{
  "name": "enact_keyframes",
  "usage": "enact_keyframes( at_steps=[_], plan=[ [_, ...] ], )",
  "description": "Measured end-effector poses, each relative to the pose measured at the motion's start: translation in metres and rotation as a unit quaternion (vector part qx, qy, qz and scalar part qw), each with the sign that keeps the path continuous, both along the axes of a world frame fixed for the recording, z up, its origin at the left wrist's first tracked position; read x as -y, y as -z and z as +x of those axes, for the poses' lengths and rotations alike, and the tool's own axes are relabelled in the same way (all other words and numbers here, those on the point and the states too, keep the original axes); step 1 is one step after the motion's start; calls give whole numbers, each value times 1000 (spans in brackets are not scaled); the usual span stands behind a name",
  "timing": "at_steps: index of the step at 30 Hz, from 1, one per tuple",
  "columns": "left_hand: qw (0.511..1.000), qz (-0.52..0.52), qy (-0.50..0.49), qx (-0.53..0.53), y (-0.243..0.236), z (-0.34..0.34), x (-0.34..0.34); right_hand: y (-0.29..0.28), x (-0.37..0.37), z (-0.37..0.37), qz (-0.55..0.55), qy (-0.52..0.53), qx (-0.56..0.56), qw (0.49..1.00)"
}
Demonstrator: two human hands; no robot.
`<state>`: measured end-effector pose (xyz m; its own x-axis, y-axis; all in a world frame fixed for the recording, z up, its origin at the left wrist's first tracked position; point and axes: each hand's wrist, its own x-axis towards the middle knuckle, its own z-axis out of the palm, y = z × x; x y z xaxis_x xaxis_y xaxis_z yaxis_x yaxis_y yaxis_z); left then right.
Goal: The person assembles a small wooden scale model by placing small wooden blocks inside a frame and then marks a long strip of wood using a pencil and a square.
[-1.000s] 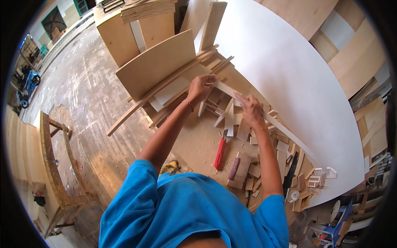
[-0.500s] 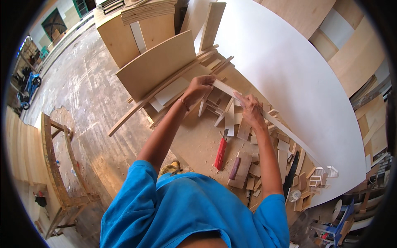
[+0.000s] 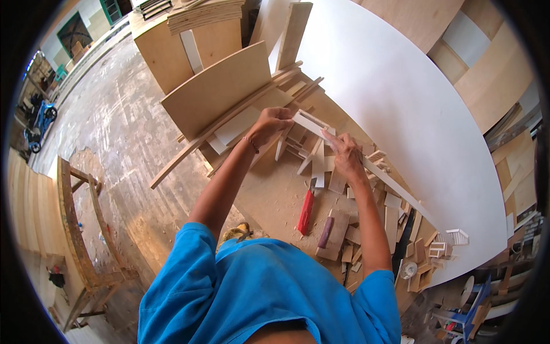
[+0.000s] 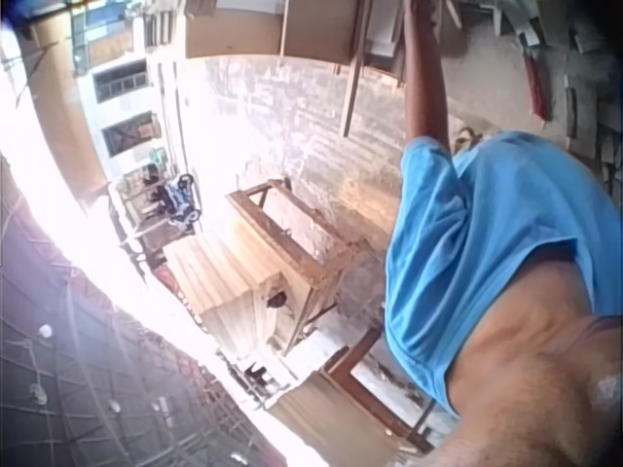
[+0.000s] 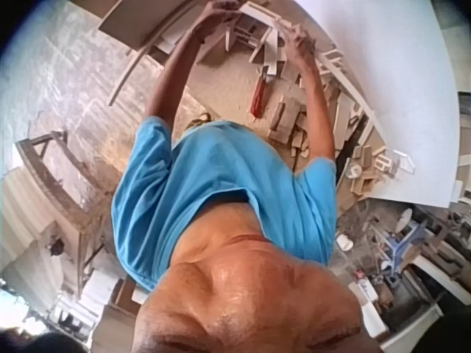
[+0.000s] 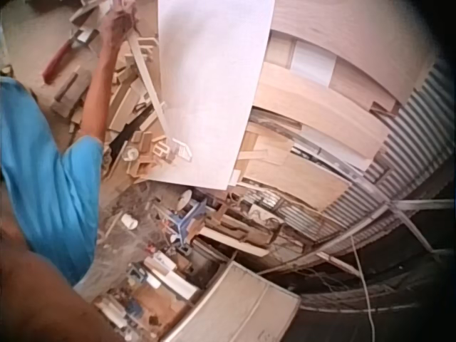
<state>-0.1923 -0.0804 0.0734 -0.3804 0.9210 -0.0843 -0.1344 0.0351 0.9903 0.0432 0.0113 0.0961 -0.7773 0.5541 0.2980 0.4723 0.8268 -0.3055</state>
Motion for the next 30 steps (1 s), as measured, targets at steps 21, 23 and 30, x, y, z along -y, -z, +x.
enact_keyframes(
  at_steps=[21, 23, 30],
  plan=[
    [997, -6, -18, 72, 3, 4, 9, -2, 12, 6, 2, -5, 14, 1000],
    [998, -17, -10, 65, 0, 5, 10, -5, 13, 6, 13, -7, 13, 1000],
    [998, 8, -14, 62, 3, 4, 8, -6, 11, 5, 4, -1, 23, 1000]
  ],
)
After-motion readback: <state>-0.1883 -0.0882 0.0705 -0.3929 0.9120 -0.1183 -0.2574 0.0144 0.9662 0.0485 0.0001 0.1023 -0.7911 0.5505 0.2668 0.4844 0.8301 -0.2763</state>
